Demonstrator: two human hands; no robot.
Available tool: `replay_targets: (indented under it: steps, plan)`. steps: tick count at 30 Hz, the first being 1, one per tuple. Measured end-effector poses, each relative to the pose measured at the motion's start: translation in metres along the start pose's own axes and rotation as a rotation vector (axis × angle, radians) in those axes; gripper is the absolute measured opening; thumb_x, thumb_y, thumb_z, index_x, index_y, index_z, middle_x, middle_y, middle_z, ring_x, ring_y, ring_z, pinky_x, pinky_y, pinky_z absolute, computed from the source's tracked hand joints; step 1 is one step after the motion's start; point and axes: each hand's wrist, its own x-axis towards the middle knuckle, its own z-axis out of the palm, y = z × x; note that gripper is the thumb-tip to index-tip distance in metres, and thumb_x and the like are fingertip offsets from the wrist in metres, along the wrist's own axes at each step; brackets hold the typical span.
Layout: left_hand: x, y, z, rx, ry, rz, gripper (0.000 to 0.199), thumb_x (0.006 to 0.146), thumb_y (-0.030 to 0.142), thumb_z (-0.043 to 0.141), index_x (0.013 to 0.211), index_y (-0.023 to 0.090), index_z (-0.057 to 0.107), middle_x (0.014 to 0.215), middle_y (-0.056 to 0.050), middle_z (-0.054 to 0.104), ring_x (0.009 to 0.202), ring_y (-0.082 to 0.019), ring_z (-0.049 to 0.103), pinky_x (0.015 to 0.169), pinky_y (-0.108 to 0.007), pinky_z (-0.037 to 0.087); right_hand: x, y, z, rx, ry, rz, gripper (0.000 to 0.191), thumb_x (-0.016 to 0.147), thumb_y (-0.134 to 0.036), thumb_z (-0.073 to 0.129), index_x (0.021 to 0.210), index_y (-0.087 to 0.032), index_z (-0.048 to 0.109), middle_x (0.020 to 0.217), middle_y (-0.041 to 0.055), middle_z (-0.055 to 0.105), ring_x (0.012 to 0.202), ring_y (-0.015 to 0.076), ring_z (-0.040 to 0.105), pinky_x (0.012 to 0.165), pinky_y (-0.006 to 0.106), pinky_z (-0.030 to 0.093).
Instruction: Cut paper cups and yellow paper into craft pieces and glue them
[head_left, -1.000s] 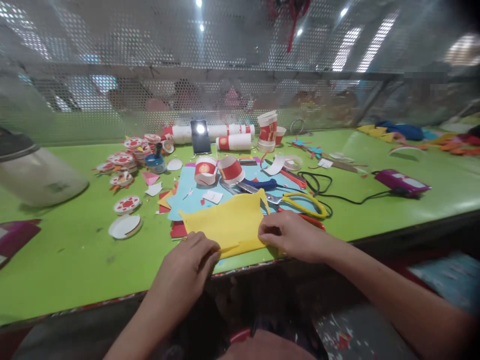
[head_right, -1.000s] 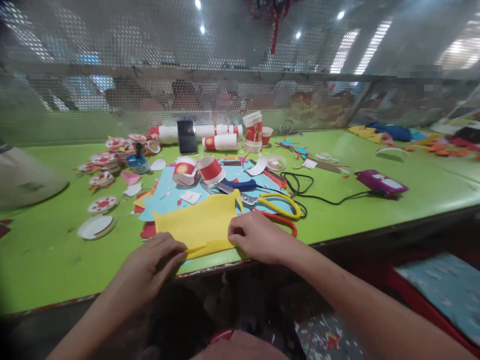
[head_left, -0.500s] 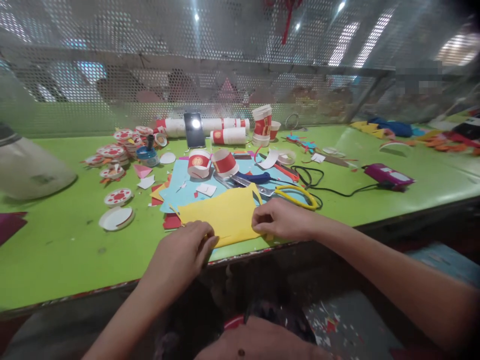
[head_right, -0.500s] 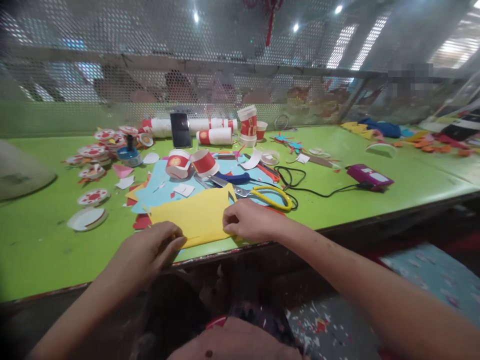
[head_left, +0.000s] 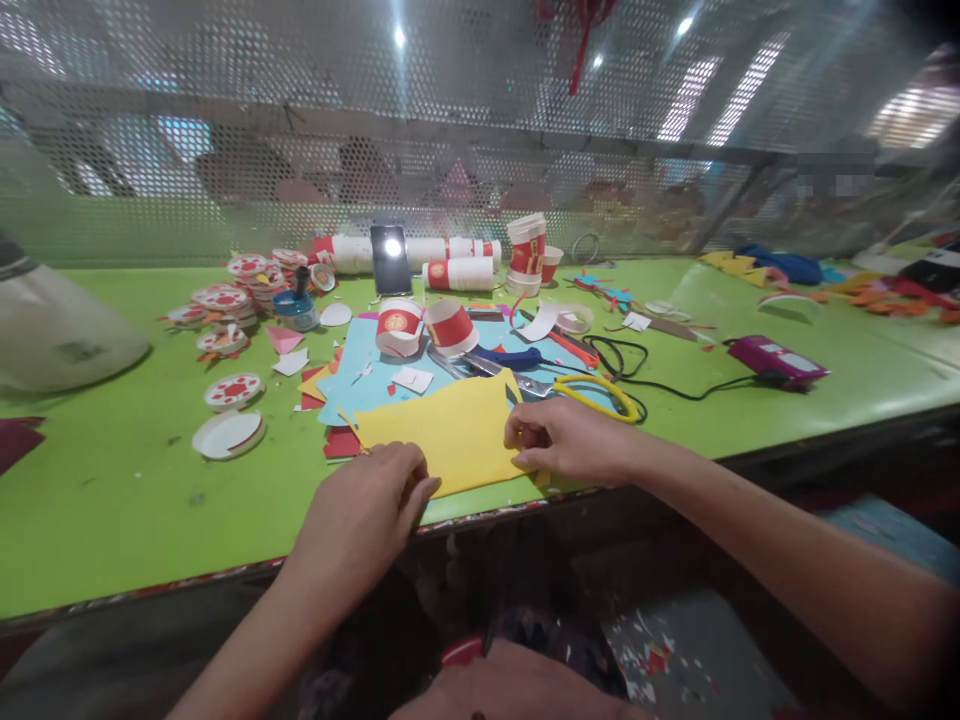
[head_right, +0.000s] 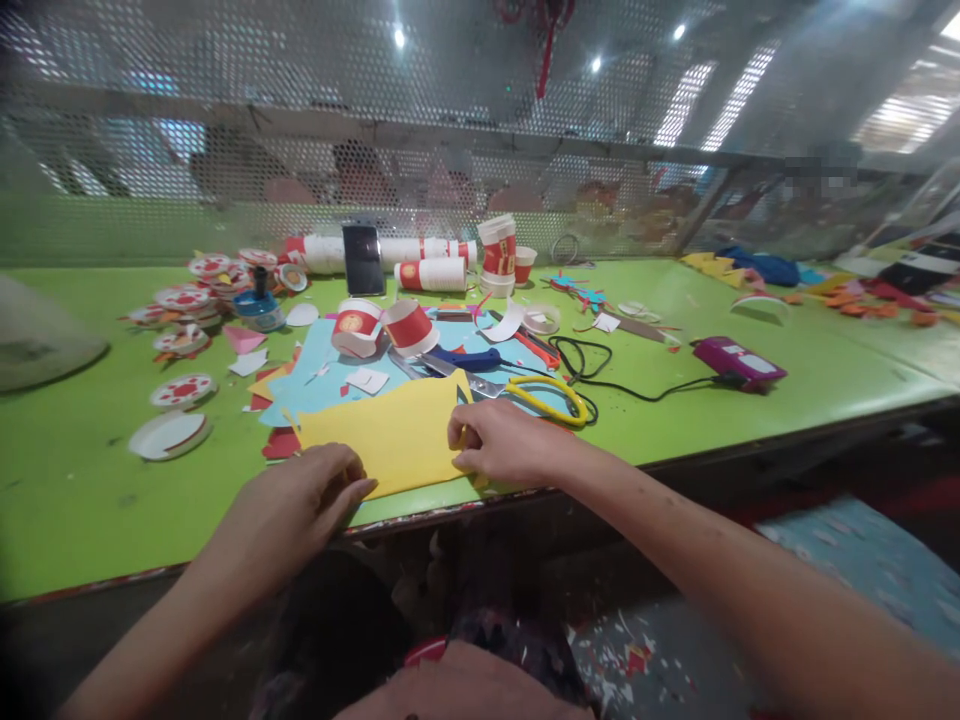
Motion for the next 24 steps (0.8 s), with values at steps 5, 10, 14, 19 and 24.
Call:
replay_targets:
  steps: [5,10,14,19,24]
  plan:
    - [-0.002,0.0,0.0,-0.015,0.012,-0.004,0.014,0.092,0.028,0.047,0.082,0.02,0.054,0.081,-0.004,0.064,0.071,-0.02,0.058,0.059,-0.028,0.035,0.002,0.005,-0.005,0.037,-0.054,-0.023,0.011,0.075,-0.012,0.066,0.085,-0.016,0.067,0.068,0.0008,0.067,0.061,0.013,0.058,0.055,0.023,0.04]
    - [-0.001,-0.001,0.001,-0.052,-0.008,-0.007,0.015,0.092,0.028,0.044,0.082,0.02,0.053,0.081,-0.005,0.063,0.073,-0.022,0.057,0.06,-0.03,0.035,-0.003,0.011,-0.007,0.101,-0.082,-0.039,0.014,0.079,-0.013,0.061,0.091,-0.015,0.069,0.074,0.0018,0.072,0.066,0.0135,0.065,0.059,0.022,0.045]
    - [0.001,-0.002,0.003,-0.068,-0.026,-0.03,0.017,0.092,0.03,0.043,0.08,0.02,0.052,0.079,-0.005,0.062,0.073,-0.023,0.056,0.061,-0.031,0.034,-0.008,0.01,-0.005,0.082,-0.036,-0.043,0.018,0.081,-0.014,0.061,0.097,-0.012,0.068,0.076,0.0035,0.072,0.067,0.014,0.064,0.063,0.024,0.046]
    - [0.0,-0.001,0.001,-0.028,-0.041,-0.03,0.019,0.092,0.03,0.043,0.078,0.02,0.05,0.079,-0.006,0.06,0.073,-0.023,0.055,0.06,-0.031,0.034,-0.011,0.007,0.002,0.009,0.028,-0.067,0.022,0.084,-0.018,0.06,0.104,-0.012,0.067,0.075,0.0037,0.068,0.067,0.0142,0.058,0.063,0.025,0.042]
    - [0.0,0.002,-0.002,0.006,-0.064,-0.01,0.018,0.092,0.028,0.042,0.08,0.019,0.052,0.081,-0.007,0.061,0.073,-0.023,0.056,0.061,-0.031,0.034,-0.01,0.009,0.006,-0.078,0.02,-0.118,0.018,0.085,-0.017,0.057,0.1,-0.017,0.066,0.075,0.0024,0.068,0.067,0.0147,0.057,0.062,0.025,0.038]
